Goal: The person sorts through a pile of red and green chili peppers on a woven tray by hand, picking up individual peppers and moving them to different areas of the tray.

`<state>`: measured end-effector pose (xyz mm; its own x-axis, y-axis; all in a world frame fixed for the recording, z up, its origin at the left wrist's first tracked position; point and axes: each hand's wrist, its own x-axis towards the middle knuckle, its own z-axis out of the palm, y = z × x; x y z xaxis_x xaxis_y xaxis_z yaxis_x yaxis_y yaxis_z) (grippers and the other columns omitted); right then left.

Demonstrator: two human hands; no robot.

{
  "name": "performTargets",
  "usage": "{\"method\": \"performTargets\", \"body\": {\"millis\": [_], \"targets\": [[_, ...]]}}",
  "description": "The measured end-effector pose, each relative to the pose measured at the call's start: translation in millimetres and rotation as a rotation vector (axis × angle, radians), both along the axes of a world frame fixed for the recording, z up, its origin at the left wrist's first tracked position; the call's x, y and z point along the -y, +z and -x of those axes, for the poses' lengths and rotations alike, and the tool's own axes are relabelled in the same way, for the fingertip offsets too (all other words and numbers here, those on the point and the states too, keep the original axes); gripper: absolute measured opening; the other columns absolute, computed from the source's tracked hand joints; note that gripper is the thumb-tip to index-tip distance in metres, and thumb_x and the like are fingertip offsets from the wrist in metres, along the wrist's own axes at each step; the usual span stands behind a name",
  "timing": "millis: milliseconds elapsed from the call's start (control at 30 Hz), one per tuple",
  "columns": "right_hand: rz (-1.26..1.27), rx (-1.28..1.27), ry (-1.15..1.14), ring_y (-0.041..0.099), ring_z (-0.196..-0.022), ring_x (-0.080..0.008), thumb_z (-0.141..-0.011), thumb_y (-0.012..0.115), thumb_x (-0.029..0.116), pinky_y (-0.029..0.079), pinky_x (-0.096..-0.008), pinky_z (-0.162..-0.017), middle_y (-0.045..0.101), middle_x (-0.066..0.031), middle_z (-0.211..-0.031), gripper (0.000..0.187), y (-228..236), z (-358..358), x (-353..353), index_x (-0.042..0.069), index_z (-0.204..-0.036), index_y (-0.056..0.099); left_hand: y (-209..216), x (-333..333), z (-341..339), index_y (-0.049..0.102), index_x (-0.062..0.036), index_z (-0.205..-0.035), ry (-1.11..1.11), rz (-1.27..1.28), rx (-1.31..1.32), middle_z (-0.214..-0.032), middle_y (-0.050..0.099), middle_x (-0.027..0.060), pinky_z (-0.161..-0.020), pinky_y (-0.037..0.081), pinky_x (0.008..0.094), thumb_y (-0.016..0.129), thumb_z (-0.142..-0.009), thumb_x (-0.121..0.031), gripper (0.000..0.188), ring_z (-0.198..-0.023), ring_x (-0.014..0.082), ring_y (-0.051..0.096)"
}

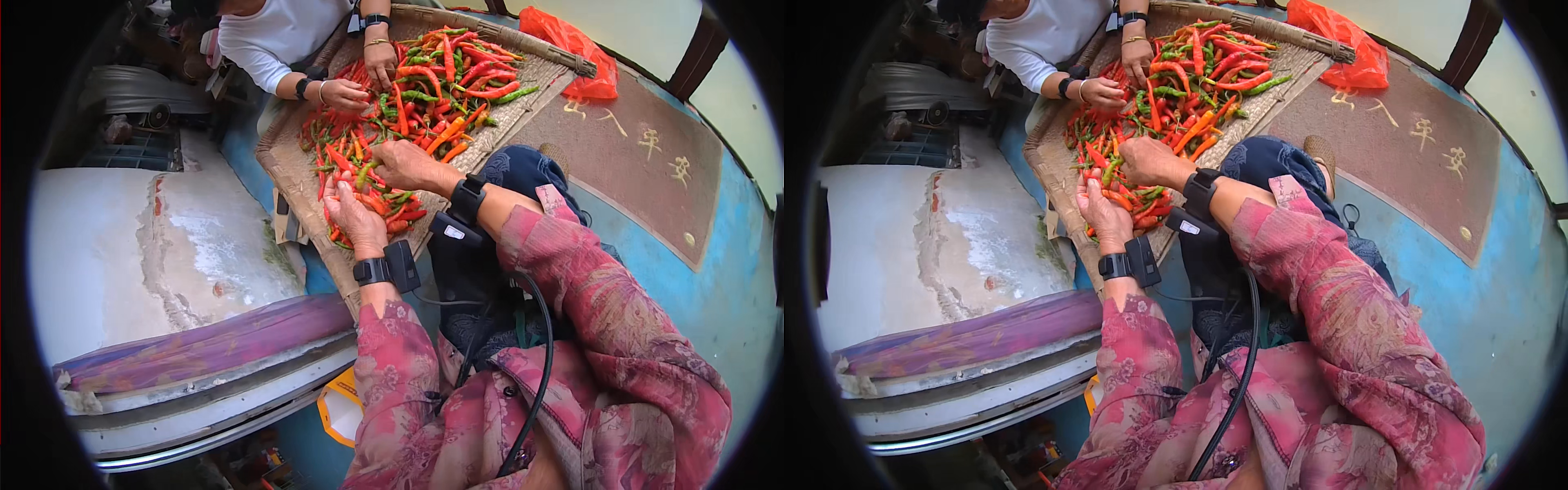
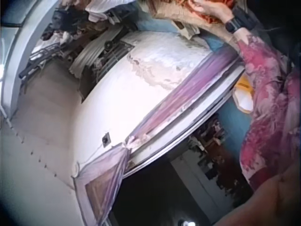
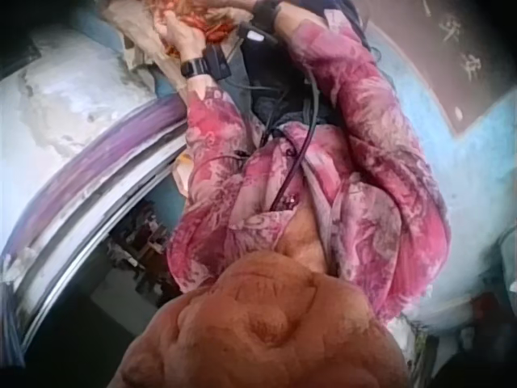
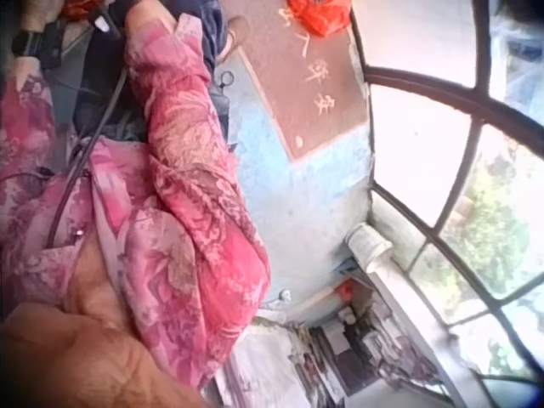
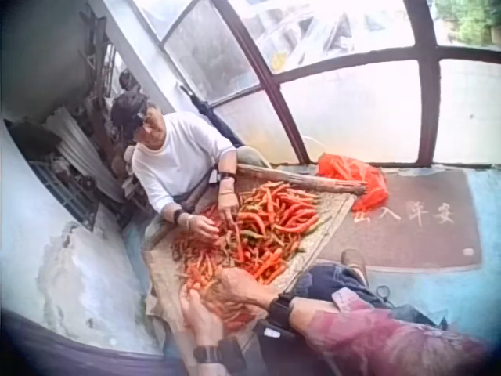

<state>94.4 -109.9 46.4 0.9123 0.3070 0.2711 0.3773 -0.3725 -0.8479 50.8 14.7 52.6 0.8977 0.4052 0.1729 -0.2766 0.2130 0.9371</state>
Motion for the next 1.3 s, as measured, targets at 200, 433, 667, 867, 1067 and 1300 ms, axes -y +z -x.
{"method": "performTargets", "body": {"millis": [200, 433, 667, 867, 1067, 1300], "targets": [[-0.21, -0.094, -0.048, 0.062, -0.07, -0.0339, -0.072, 0.06, 0.019, 0.048, -0.042, -0.061, 0.06, -0.0219, -0.073, 0.023, -7, -5, -7, -0.003, -0.077, 0.062, -15, -23, 19, 0.042, -0.0048, -0.11, 0.071, 0.031, -0.102, -0.103, 0.055, 0.009, -0.082, 0.048, 0.032, 0.047, -0.09, -0.004, 0.02, -0.092, 0.0188, 0.058], [-0.7, -0.485, -0.282, 0.059, -0.066, -0.0119, -0.085, 0.058, 0.028, 0.048, -0.0248, -0.055, 0.06, -0.0099, -0.071, 0.038, -8, -11, -11, -0.004, -0.106, 0.055, -13, -14, 22, 0.038, -0.0024, -0.123, -0.046, -0.002, -0.105, -0.112, 0.051, 0.0108, -0.089, 0.044, 0.0324, 0.046, -0.088, 0.002, 0.037, -0.102, 0.019, 0.054], [-0.099, -0.179, -0.057, 0.062, -0.078, -0.0348, -0.075, 0.064, 0.034, 0.048, -0.0406, -0.07, 0.062, -0.0207, -0.077, 0.035, -21, 22, -39, 0.0, -0.085, 0.063, -15, 0, 27, 0.04, 0.0014, -0.122, -0.044, -0.138, -0.151, -0.122, 0.049, 0.0154, -0.09, 0.046, 0.0278, 0.041, -0.087, 0.007, 0.035, -0.109, 0.0186, 0.052], [-0.37, -0.294, -0.111, 0.063, -0.073, -0.0316, -0.068, 0.068, 0.021, 0.049, -0.0402, -0.065, 0.061, -0.0209, -0.071, 0.027, -25, 6, -30, -0.003, -0.079, 0.061, -16, 3, 36, 0.035, 0.001, -0.128, -0.053, -0.14, -0.105, -0.129, 0.044, 0.0173, -0.098, 0.04, 0.035, 0.039, -0.09, 0.003, 0.038, -0.115, 0.023, 0.047], [-1.1, -0.715, -0.235, 0.06, -0.074, -0.0146, -0.081, 0.063, 0.031, 0.05, -0.0297, -0.064, 0.063, -0.0118, -0.083, 0.04, -8, -1, -20, -0.008, -0.092, 0.059, -10, -12, 40, 0.037, -0.0016, -0.124, 0.024, 0.101, -0.057, -0.118, 0.05, 0.0158, -0.097, 0.04, 0.0388, 0.044, -0.091, -0.003, 0.034, -0.108, 0.0242, 0.052], [0.191, -0.212, 0.595, 0.062, -0.069, -0.0285, -0.073, 0.06, 0.029, 0.046, -0.039, -0.063, 0.063, -0.0161, -0.07, 0.03, 4, 31, -4, -0.001, -0.076, 0.064, -1, 1, 23, 0.04, -0.0048, -0.122, 0.008, 0.18, -0.017, -0.113, 0.053, 0.0134, -0.093, 0.043, 0.0374, 0.044, -0.093, -0.012, 0.031, -0.104, 0.0228, 0.053]]}}
